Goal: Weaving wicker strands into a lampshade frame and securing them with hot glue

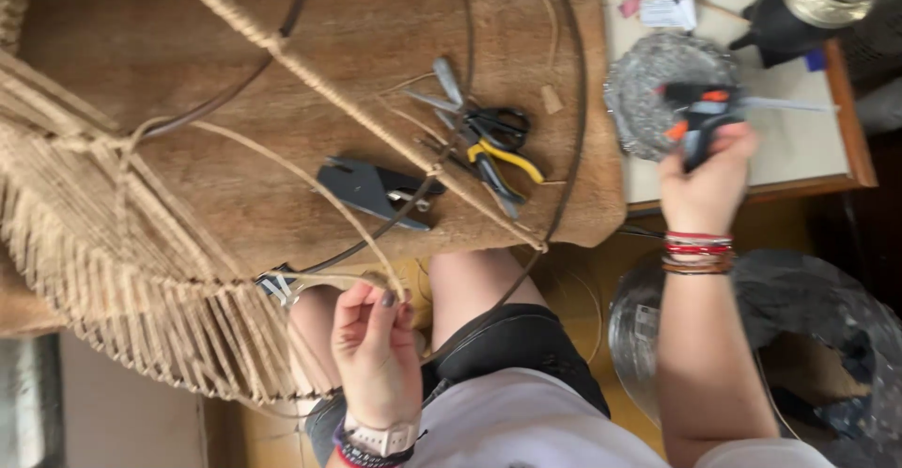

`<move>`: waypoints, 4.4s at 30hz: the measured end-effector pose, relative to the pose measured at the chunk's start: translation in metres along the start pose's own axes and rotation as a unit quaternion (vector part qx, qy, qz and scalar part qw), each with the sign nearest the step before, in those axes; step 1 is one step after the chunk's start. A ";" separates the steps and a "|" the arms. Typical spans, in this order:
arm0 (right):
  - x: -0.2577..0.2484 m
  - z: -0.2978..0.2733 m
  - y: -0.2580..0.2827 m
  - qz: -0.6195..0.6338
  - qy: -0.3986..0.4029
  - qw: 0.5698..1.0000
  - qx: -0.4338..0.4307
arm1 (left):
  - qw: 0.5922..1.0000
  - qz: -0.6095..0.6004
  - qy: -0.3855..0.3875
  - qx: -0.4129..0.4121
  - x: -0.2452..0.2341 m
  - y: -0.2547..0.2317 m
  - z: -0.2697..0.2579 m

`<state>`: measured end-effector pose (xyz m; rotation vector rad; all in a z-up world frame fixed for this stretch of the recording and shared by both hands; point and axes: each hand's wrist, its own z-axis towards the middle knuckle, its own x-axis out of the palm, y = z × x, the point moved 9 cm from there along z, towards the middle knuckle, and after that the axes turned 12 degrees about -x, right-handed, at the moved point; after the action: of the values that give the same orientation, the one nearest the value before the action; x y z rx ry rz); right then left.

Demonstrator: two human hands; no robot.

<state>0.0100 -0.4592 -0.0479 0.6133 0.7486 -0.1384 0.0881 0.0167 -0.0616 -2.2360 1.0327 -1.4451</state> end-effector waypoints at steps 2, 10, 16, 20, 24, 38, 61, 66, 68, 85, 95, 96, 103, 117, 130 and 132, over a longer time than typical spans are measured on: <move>-0.006 0.008 0.015 -0.050 0.039 0.998 0.005 | 1.000 0.007 0.002 0.004 0.002 -0.002 -0.001; 0.006 0.010 0.027 0.119 0.220 0.963 0.101 | 1.000 0.015 -0.011 -0.014 -0.003 -0.001 -0.001; -0.008 0.002 0.100 0.621 0.131 0.744 0.209 | 1.000 0.002 -0.005 -0.016 -0.003 0.000 -0.001; 0.009 -0.006 0.134 0.547 0.187 0.793 0.194 | 1.000 -0.015 0.014 -0.006 0.003 -0.002 0.001; 0.018 -0.009 0.152 0.461 0.173 0.834 0.249 | 0.999 -0.018 0.002 -0.027 0.002 0.001 0.001; 0.036 -0.027 0.168 0.375 0.222 0.880 0.188 | 0.999 -0.024 0.009 -0.041 0.004 0.005 -0.006; 0.028 -0.060 0.291 0.487 0.441 0.753 -0.038 | 0.997 0.010 0.057 -0.041 0.023 -0.006 -0.016; 0.028 -0.064 0.291 0.488 0.440 0.754 -0.030 | 0.998 0.009 0.053 -0.043 0.020 -0.004 -0.016; 0.028 -0.064 0.291 0.490 0.435 0.755 -0.025 | 0.998 0.007 0.053 -0.043 0.020 -0.003 -0.016; 0.029 -0.064 0.291 0.470 0.439 0.765 -0.037 | 0.998 -0.002 0.051 -0.042 0.017 0.002 -0.014; 0.026 -0.062 0.298 0.459 0.445 0.765 -0.073 | 0.998 0.002 0.052 -0.044 0.016 0.001 -0.014; 0.025 -0.061 0.300 0.451 0.449 0.767 -0.089 | 0.998 0.000 0.054 -0.042 0.017 0.001 -0.014; 0.029 -0.069 0.281 0.454 0.450 0.767 -0.055 | 0.998 -0.006 0.052 -0.037 0.015 0.002 -0.013; 0.020 -0.063 0.287 0.379 0.463 0.789 -0.136 | 0.998 0.006 0.057 -0.033 0.015 0.002 -0.013; 0.023 -0.065 0.279 0.379 0.463 0.795 -0.100 | 0.998 0.003 0.047 -0.037 0.013 0.004 -0.012; 0.024 -0.063 0.282 0.427 0.450 0.781 -0.066 | 0.998 0.001 0.046 -0.036 0.011 0.005 -0.012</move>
<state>0.0830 -0.1904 0.0336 0.8318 1.3044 1.1282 0.0781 0.0075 -0.0516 -2.2363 1.1320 -1.5454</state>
